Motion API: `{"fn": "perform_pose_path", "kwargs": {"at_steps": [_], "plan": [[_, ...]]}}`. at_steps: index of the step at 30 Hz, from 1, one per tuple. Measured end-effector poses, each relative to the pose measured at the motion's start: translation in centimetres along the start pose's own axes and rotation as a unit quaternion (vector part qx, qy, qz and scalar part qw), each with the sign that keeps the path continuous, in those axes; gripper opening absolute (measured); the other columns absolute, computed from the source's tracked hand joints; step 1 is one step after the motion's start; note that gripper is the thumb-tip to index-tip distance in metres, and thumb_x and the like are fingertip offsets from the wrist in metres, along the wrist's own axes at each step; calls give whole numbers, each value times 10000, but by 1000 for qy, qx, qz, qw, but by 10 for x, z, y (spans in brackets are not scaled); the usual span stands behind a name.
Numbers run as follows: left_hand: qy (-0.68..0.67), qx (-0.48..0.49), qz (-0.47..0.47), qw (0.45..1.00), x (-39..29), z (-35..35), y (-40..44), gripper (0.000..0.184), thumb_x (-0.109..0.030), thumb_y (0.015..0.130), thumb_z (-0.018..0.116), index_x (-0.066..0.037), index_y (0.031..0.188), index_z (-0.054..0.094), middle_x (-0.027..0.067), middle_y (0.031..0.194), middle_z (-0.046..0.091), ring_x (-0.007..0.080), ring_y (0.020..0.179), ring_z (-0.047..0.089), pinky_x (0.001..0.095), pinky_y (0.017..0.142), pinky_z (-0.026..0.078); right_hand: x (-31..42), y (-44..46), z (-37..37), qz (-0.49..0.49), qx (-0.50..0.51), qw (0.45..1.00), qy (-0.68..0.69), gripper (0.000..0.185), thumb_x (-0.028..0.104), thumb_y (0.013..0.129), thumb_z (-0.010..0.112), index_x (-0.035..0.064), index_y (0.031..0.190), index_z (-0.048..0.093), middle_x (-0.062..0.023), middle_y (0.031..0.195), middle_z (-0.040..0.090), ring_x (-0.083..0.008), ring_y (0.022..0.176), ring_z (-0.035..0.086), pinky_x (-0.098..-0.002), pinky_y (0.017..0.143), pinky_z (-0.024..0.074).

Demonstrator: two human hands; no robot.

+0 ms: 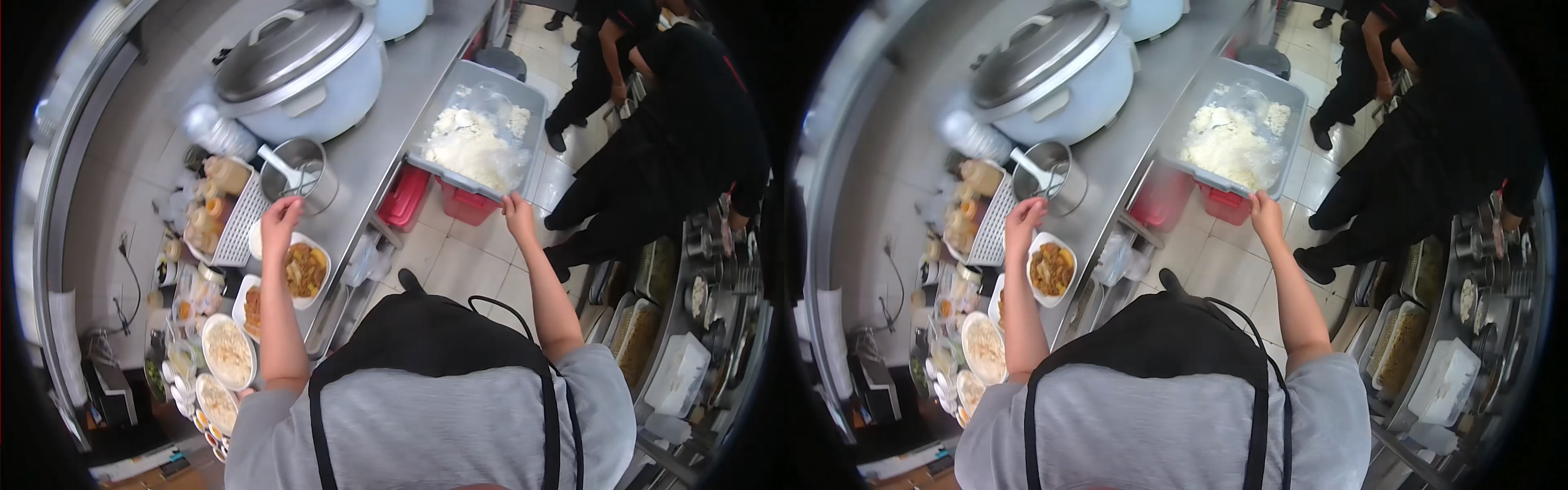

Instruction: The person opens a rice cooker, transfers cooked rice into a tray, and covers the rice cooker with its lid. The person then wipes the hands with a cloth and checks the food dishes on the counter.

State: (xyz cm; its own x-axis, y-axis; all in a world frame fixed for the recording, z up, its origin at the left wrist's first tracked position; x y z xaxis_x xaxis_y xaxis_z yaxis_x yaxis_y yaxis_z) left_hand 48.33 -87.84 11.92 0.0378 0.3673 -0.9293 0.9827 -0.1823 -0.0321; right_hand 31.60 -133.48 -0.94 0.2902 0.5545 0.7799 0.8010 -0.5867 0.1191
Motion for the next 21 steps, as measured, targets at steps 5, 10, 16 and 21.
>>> {"fn": "perform_pose_path", "kwargs": {"at_steps": [5, 10, 16, 21], "plan": [[-26, -24, 24, 999, -20, -12, 34, 231, -197, 855, 561, -26, 1004, 602, 37, 929, 629, 103, 798, 584, 223, 668, 445, -23, 64, 13, -3, -65, 994, -83, 155, 164, 819, 527, 22, 843, 586, -142, 598, 563, -280, 580, 572, -379, 563, 431], [-25, 48, 32, 998, -56, 40, 65, 188, -155, 842, 568, -45, 986, 619, 18, 890, 624, 93, 776, 578, 219, 652, 445, -32, 112, 27, -6, -82, 992, -95, 211, 58, 769, 550, 59, 972, 609, -153, 854, 584, -259, 752, 591, -346, 666, 468], [21, 118, 48, 992, -99, 103, 106, 159, -103, 826, 573, -21, 953, 623, 24, 859, 611, 94, 736, 575, 223, 655, 450, -42, 158, 40, -7, -146, 989, -18, 189, 28, 770, 549, 40, 949, 608, -138, 871, 583, -275, 781, 582, -348, 718, 456], [114, -61, 168, 977, -166, 57, 173, 141, -114, 837, 572, -5, 900, 636, 48, 884, 611, 105, 804, 554, 223, 728, 437, -69, 247, 78, -8, -122, 992, 7, 195, 46, 798, 514, 24, 963, 616, -166, 893, 592, -313, 813, 576, -371, 744, 448]]}}
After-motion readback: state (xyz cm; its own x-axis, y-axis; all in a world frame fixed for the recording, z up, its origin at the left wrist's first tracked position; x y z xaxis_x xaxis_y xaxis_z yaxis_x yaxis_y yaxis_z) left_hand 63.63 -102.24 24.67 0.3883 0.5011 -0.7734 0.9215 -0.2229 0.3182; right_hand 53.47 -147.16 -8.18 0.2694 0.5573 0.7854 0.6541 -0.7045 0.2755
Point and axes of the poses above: each hand's wrist, its own y-axis towards the middle knuckle, its own z-axis out of the palm, x = y × z, the point moved 5 cm from there along y, towards the middle knuckle
